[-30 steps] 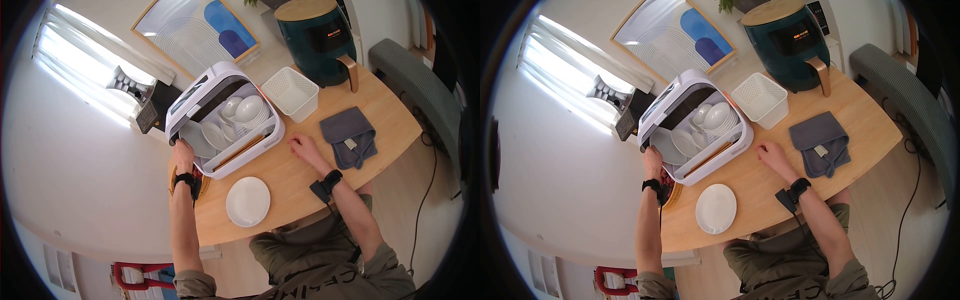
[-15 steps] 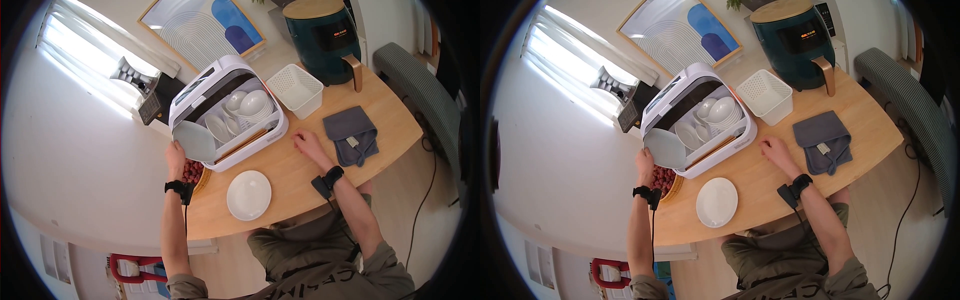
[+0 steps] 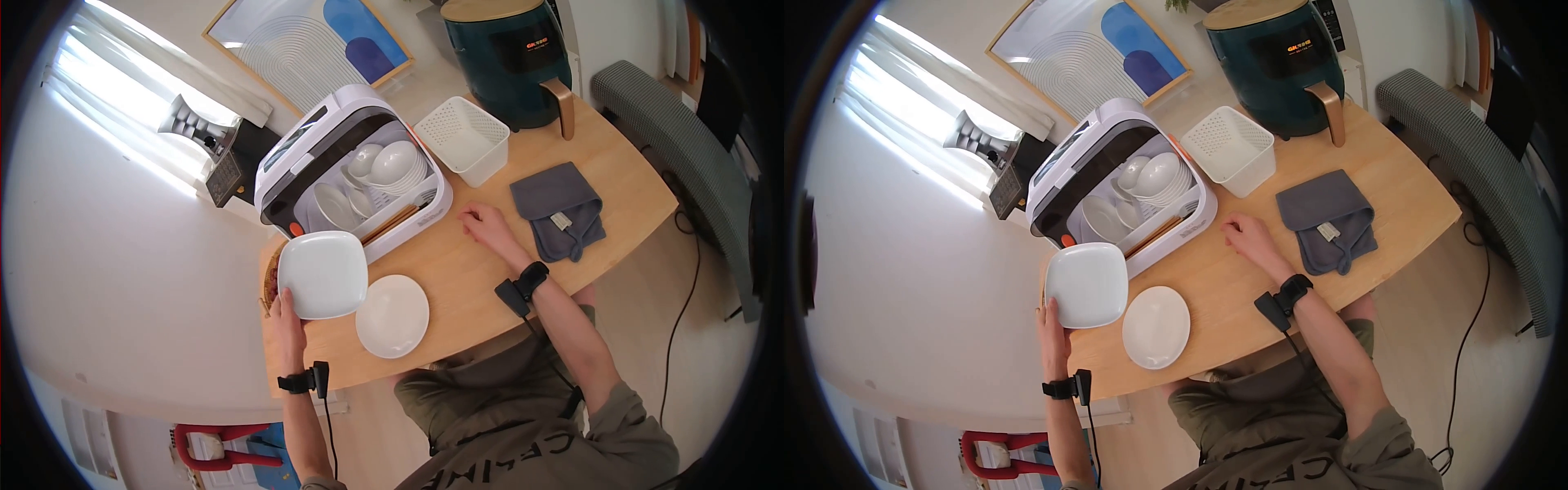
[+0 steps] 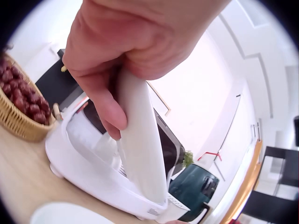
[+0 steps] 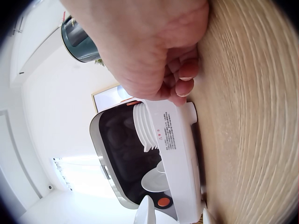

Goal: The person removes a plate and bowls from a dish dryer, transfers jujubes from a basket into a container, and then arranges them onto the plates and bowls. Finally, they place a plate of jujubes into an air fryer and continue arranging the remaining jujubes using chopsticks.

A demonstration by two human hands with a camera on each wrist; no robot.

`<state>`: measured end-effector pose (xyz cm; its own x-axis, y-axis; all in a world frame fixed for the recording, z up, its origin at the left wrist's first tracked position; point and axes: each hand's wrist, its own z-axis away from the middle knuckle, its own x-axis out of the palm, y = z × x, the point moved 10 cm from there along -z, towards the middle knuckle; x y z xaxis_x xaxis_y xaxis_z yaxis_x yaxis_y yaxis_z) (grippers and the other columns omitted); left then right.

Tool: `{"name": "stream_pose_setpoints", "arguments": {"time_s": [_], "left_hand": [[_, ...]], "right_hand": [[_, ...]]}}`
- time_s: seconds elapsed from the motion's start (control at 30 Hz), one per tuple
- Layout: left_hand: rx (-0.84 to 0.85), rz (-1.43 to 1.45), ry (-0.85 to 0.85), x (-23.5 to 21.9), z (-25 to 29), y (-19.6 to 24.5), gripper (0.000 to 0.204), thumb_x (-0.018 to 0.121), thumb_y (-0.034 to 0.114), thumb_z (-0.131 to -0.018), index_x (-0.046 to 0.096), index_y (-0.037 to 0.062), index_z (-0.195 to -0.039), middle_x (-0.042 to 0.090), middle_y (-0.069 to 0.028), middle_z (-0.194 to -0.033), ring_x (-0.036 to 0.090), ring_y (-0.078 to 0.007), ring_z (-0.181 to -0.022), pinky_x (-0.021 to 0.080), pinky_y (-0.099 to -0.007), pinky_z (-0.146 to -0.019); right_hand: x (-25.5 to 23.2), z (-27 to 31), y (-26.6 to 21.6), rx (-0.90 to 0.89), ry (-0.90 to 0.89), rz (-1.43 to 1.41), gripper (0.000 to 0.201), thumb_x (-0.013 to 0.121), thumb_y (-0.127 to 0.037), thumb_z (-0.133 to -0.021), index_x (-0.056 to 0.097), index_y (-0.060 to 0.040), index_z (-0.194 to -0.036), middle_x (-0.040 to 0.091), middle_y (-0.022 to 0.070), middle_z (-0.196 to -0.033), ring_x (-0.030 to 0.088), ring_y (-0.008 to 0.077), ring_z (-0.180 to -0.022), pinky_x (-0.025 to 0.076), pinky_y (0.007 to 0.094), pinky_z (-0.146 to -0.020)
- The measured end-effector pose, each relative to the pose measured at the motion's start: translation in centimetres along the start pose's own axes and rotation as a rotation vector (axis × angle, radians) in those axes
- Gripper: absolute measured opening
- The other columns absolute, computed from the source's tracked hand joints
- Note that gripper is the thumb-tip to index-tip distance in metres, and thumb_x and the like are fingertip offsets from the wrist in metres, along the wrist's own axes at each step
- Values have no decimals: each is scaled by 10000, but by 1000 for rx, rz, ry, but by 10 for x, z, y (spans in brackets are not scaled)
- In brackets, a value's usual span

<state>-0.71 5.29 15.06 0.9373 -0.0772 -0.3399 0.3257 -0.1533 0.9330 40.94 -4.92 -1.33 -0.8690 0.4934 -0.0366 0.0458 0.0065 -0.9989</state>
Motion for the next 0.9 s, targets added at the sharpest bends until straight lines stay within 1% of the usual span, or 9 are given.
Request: {"name": "stream_pose_setpoints", "arguments": {"time_s": [0.1,0.27,0.33,0.37,0.4,0.53,0.57,0.63,0.9], "left_hand": [[-120,239,-137,42,28,-31,473,472,387,-1006,522,-50,-1180,646,-116,-1001,684,-165,-773,594,-258,-545],[-296,534,-277,137,83,-36,485,452,385,-1015,480,-46,-1237,642,-146,-1062,697,-203,-826,601,-269,-575],[-345,609,-322,165,99,-41,489,442,383,-1020,465,-45,-1255,641,-151,-1072,698,-218,-841,607,-283,-599],[-344,588,-371,178,105,-46,495,434,379,-1023,453,-49,-1270,633,-153,-1091,689,-226,-883,611,-313,-649],[-342,564,-421,189,111,-49,501,426,375,-1026,442,-54,-1284,625,-156,-1110,681,-235,-924,615,-344,-698],[-374,592,-429,216,128,-52,489,409,368,-1032,432,-54,-1278,604,-146,-1159,657,-215,-991,604,-333,-754],[-370,604,-427,218,130,-51,489,409,368,-1032,432,-54,-1278,604,-146,-1159,657,-215,-991,604,-333,-754],[-398,627,-442,223,134,-52,487,413,337,-1033,387,-49,-1330,550,-158,-1241,613,-244,-1077,590,-369,-790],[-352,618,-421,231,135,-53,467,419,313,-1033,368,-25,-1351,538,-155,-1259,601,-259,-1103,580,-370,-826]], "right_hand": [[0,0,0,-6,0,-28,180,581,-188,-906,642,-19,-916,627,47,-664,540,97,-506,420,262,-453],[-8,-6,4,-35,38,-129,201,571,-199,-917,644,-13,-935,629,42,-686,557,96,-535,432,257,-466],[-9,-4,5,79,23,-258,250,557,-243,-943,641,-8,-959,642,43,-761,591,103,-620,471,245,-530],[-10,-2,-1,73,16,-239,250,557,-243,-943,641,-8,-959,642,43,-761,591,103,-620,471,245,-530],[-12,1,-5,96,26,-301,278,554,-272,-956,640,-9,-989,646,45,-819,605,113,-692,487,243,-599],[-10,1,-1,137,-23,-517,347,552,-322,-978,623,-5,-1099,645,59,-974,612,137,-899,500,259,-803],[-12,3,-3,132,-27,-506,347,552,-322,-978,623,-5,-1099,645,59,-974,612,137,-899,500,259,-803],[-8,9,-4,177,-98,-608,385,552,-291,-979,556,5,-1226,628,105,-1094,591,176,-1026,480,302,-918],[-6,28,-23,198,-291,-576,433,553,-237,-978,487,18,-1321,585,139,-1253,563,205,-1160,442,313,-999]]}}
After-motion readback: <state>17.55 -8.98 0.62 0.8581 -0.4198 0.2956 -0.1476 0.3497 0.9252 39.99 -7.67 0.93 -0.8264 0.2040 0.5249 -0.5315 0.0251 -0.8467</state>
